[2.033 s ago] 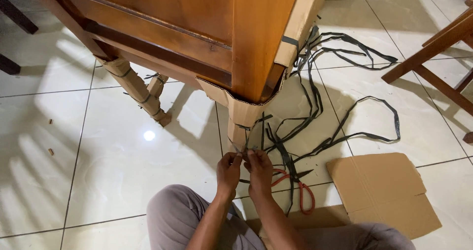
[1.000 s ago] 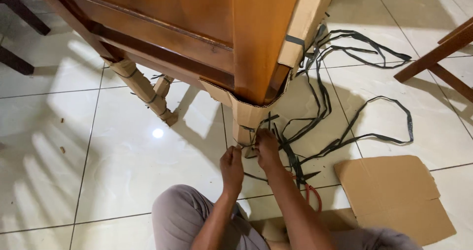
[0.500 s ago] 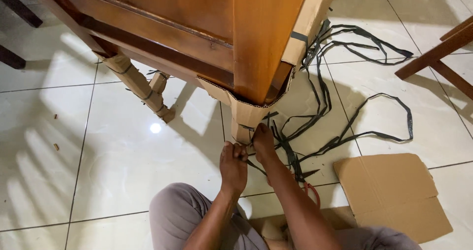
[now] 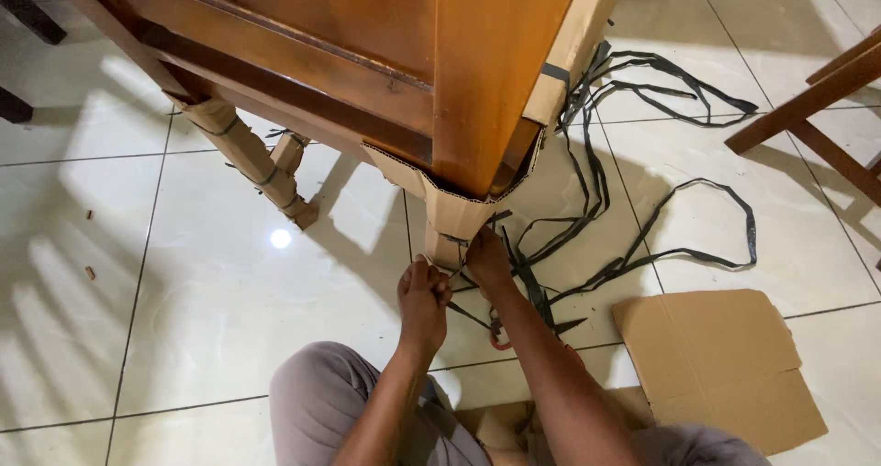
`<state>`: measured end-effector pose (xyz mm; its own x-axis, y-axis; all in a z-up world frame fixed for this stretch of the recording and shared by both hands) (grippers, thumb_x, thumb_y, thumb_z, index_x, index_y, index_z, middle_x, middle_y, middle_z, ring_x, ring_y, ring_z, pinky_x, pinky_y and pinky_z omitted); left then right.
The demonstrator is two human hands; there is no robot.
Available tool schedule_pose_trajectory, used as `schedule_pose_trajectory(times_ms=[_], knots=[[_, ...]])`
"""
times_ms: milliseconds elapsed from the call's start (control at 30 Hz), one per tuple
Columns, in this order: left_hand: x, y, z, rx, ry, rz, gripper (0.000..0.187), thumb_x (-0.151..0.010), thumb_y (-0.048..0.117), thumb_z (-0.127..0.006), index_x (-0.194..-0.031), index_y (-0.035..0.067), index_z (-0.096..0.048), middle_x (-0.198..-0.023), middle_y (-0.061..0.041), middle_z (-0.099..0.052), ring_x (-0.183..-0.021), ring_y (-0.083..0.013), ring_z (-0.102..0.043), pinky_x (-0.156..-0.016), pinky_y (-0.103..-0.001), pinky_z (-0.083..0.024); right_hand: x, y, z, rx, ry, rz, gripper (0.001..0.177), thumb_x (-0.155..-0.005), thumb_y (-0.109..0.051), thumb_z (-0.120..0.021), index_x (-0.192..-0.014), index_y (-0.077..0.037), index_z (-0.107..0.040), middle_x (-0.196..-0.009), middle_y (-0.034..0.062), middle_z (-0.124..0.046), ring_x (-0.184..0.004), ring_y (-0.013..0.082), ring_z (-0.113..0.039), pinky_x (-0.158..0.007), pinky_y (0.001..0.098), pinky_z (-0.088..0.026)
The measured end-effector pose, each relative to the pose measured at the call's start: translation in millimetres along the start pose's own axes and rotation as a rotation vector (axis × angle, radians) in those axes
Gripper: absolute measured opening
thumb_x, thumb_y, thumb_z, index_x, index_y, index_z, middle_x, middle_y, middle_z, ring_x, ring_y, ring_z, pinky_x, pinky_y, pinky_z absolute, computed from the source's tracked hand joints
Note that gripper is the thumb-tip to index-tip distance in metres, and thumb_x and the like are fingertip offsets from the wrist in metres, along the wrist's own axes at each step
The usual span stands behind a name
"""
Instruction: Wrapping a wooden chair leg with cardboard and securing it with plastic straps using scissors.
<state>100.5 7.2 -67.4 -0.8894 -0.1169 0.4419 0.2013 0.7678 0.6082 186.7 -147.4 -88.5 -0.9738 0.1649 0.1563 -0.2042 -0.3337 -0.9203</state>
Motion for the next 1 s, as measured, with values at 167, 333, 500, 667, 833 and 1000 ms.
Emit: schedule_pose_trajectory(times_ms=[167, 333, 500, 667, 833, 1000], knots=[[-10, 8, -2, -0.069, 0.078, -0.004, 0.040, -0.110, 0.026, -0.050, -0.074, 0.019, -0.036, -0.063, 0.009, -0.025, -0.051, -0.0103, -0.036, -0.045, -0.024, -0.026, 16, -28, 6, 0.006, -0.088, -0.016, 0.045, -0.104, -0.019, -0.039, -0.110, 0.017, -0.066, -0.091, 0.0316, -0.070, -0.087, 0.0346, -0.064, -0.078, 0.0466, -0.049], [-13, 18, -7, -0.353, -0.020, -0.030, 0.033, -0.110, 0.028, -0.047, -0.079, 0.017, -0.043, -0.069, 0.005, -0.033, -0.059, -0.0112, -0.045, -0.052, -0.024, -0.034, 15, -11, 7, 0.047, -0.078, -0.005, 0.041, -0.104, -0.027, -0.042, -0.105, 0.004, -0.068, -0.084, 0.0270, -0.070, -0.075, 0.0326, -0.065, -0.065, 0.0451, -0.049], [-11, 16, -7, -0.321, -0.076, -0.085, 0.031, -0.108, 0.019, -0.050, -0.079, 0.011, -0.046, -0.074, 0.000, -0.034, -0.064, -0.0167, -0.048, -0.068, -0.032, -0.051, 48, -14, 17, 0.114, -0.041, 0.036, 0.034, -0.107, -0.030, -0.044, -0.102, -0.005, -0.067, -0.082, 0.0200, -0.069, -0.073, 0.0270, -0.067, -0.062, 0.0392, -0.052], [-8, 18, -13, -0.294, -0.107, -0.156, 0.031, -0.106, 0.019, -0.051, -0.078, 0.013, -0.042, -0.073, 0.001, -0.034, -0.068, -0.0157, -0.049, -0.076, -0.034, -0.052, 76, -42, 10, 0.362, -0.054, 0.320, 0.030, -0.108, -0.020, -0.043, -0.096, -0.007, -0.066, -0.078, 0.0200, -0.067, -0.069, 0.0318, -0.069, -0.059, 0.0396, -0.053], [0, 27, -17, -0.321, -0.107, -0.198, 0.031, -0.107, 0.016, -0.049, -0.077, 0.012, -0.043, -0.071, -0.001, -0.040, -0.071, -0.0182, -0.055, -0.079, -0.037, -0.054, 93, -59, 18, 0.195, -0.009, 0.291, 0.024, -0.106, -0.014, -0.048, -0.090, -0.006, -0.064, -0.074, 0.0175, -0.065, -0.068, 0.0264, -0.066, -0.061, 0.0378, -0.052], [-5, 21, -8, -0.201, -0.100, -0.206, 0.029, -0.106, 0.014, -0.051, -0.078, 0.011, -0.043, -0.071, -0.002, -0.040, -0.071, -0.0191, -0.057, -0.083, -0.040, -0.056, 105, -50, 17, 0.131, 0.055, 0.233, 0.024, -0.105, -0.013, -0.049, -0.086, -0.007, -0.062, -0.071, 0.0150, -0.061, -0.067, 0.0225, -0.062, -0.061, 0.0369, -0.050]])
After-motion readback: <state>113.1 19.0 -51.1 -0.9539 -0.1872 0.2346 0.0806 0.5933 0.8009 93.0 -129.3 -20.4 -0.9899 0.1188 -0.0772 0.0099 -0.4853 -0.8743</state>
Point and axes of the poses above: each hand's wrist, its own x-axis away from the middle knuckle, its own z-axis out of the back of the hand, y = z × x, the point moved 10 cm from there along -x, towards the middle knuckle
